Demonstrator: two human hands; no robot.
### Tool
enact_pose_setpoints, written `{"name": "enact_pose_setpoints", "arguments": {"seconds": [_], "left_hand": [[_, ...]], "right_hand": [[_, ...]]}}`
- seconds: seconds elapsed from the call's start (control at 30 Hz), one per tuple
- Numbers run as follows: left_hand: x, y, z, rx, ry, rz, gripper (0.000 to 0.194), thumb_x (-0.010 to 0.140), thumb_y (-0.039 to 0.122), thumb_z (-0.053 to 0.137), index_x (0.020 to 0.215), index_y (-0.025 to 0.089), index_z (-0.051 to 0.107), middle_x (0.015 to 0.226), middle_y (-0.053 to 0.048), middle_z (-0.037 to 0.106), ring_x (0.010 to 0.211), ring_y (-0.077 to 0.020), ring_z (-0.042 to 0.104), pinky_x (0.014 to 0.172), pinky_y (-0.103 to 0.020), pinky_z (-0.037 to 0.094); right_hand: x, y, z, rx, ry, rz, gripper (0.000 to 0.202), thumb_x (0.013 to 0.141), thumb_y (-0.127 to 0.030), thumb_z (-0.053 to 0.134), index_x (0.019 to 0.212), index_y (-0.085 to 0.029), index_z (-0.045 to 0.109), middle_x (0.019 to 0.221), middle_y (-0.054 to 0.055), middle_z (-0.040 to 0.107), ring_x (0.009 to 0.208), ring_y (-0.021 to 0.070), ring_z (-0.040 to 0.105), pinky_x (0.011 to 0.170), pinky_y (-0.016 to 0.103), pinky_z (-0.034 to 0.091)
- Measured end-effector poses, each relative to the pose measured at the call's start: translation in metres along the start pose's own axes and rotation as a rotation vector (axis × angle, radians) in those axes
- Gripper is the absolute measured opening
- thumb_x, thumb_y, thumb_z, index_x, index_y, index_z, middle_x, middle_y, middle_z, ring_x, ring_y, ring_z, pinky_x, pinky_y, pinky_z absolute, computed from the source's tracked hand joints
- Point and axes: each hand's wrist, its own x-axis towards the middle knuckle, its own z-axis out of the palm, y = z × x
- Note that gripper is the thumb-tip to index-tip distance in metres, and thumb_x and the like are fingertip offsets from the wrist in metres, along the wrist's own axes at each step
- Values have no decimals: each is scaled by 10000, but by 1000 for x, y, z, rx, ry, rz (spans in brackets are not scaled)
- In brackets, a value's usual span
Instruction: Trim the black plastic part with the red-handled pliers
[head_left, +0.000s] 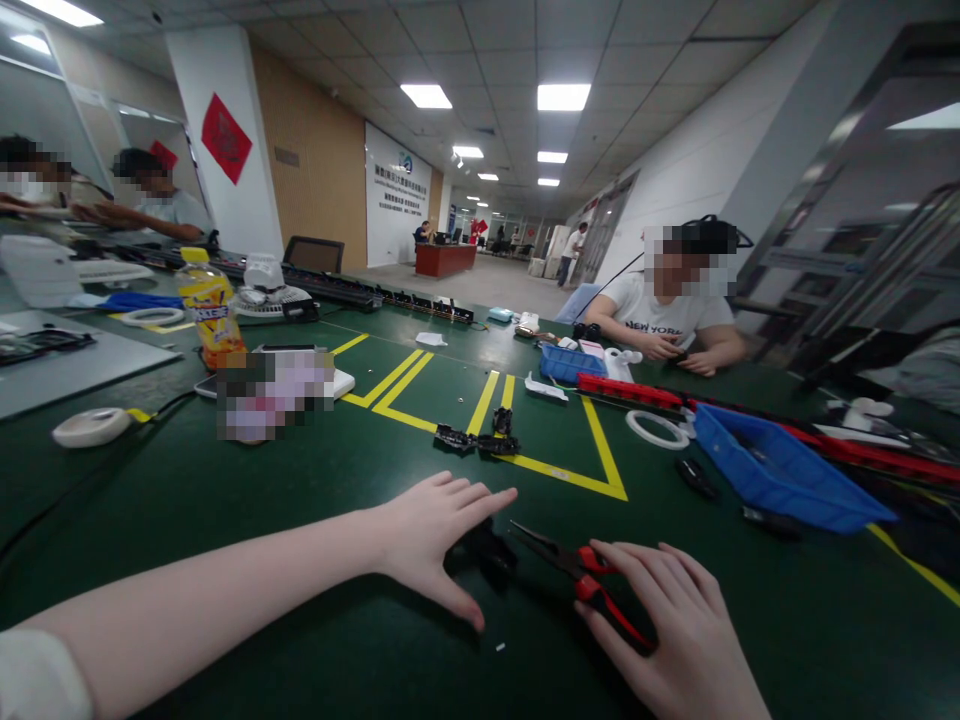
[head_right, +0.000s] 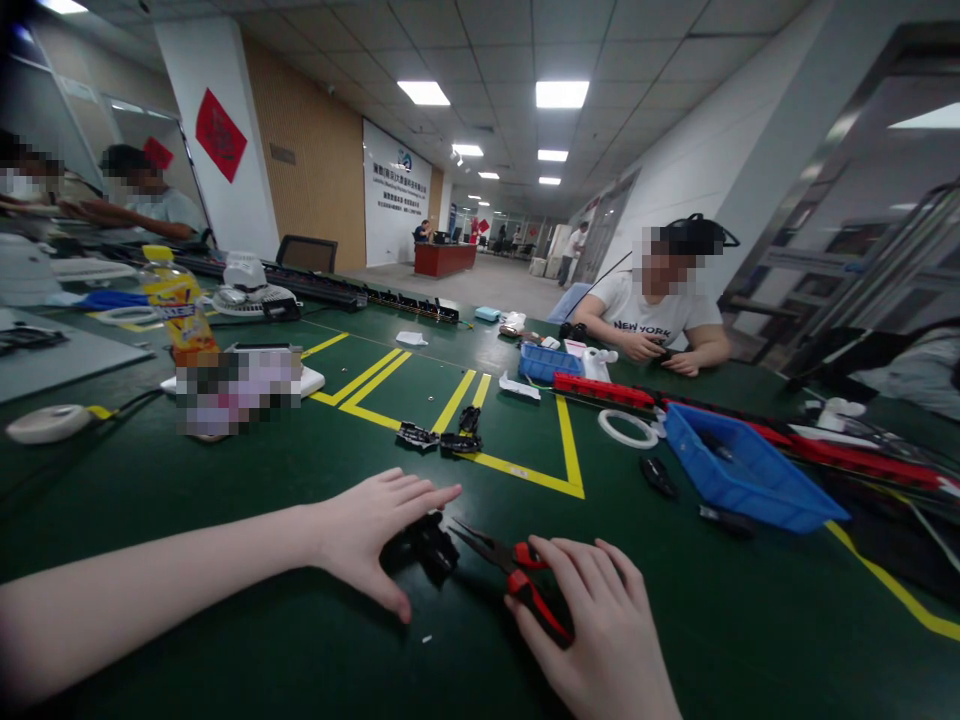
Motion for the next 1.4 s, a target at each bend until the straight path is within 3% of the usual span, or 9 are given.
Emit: {"name": "enact_pose_setpoints", "arguments": {"seconds": [0.1, 0.2, 0.37, 0.5, 0.63, 0.77, 1.03, 1.2, 1.4], "left_hand": [[-1, 9, 5, -12, 23, -51, 1070, 742, 622, 672, 1534, 164, 116, 1339, -170, 516, 1130, -336, 545, 967, -446, 409], [-2, 10, 8, -73, 33, -32, 894, 848, 429, 610, 1533, 160, 103, 1402, -177, 457, 1202, -316, 513, 1003, -427, 414], [-3, 3, 7, -195, 32, -13, 833, 838, 200, 549, 1534, 178, 91, 1463, -160, 396, 1269, -284, 474, 1044, -404, 410], [-3, 7, 5, -205, -28, 24, 947, 790, 308, 657, 1538, 167, 96, 1498, -175, 361, 1320, -327, 413, 1102, -467, 342], [-2, 16, 9, -209, -20, -76, 1122, 731, 482, 732, 1547, 160, 34, 1501, -200, 352, 1305, -376, 412, 1081, -551, 327], [-3, 19, 17, -333, 31, -147, 1068, 770, 465, 714, 1549, 189, 36, 1456, -176, 419, 1296, -336, 430, 1071, -515, 361], [-2, 32, 22, -318, 16, -182, 1222, 690, 641, 721, 1549, 146, 6, 1523, -212, 309, 1355, -378, 365, 1112, -527, 312], [4, 37, 24, -241, 55, -223, 1140, 731, 605, 682, 1545, 108, 57, 1492, -213, 363, 1337, -364, 389, 1108, -503, 323], [4, 35, 21, -209, 83, -234, 942, 790, 416, 626, 1534, 116, 131, 1422, -181, 444, 1277, -336, 441, 1091, -477, 345]], "right_hand": [[0, -1, 1, 6, -19, 5, 466, 797, -468, 635, 1203, -252, 559, 1036, 56, 704, 936, 258, 654, 891, 440, 413], [-1, -1, 3, 13, -34, 1, 479, 791, -470, 637, 1214, -257, 563, 1041, 58, 703, 933, 258, 654, 884, 438, 419], [-1, -2, 2, 6, -19, -36, 472, 791, -456, 641, 1205, -243, 561, 1033, 61, 703, 923, 251, 655, 883, 431, 420], [0, -2, 2, 4, 0, -38, 466, 786, -442, 650, 1193, -229, 569, 1029, 69, 700, 907, 249, 654, 823, 409, 452], [0, -2, 3, 35, -4, -17, 432, 799, -443, 635, 1168, -223, 586, 1026, 80, 697, 892, 248, 654, 740, 375, 498], [-1, -3, 4, 64, -37, 3, 420, 813, -435, 627, 1170, -218, 584, 1043, 88, 686, 887, 235, 656, 712, 341, 536], [-2, -3, 6, 67, -52, 13, 438, 809, -435, 630, 1186, -217, 585, 1045, 91, 681, 888, 234, 658, 719, 331, 556], [-2, -5, 9, 48, -56, -3, 446, 799, -415, 644, 1191, -209, 586, 1046, 91, 677, 898, 227, 653, 731, 327, 555], [-1, -4, 7, 35, -55, -6, 438, 812, -424, 626, 1185, -196, 591, 1027, 93, 679, 885, 224, 651, 710, 324, 547]]}}
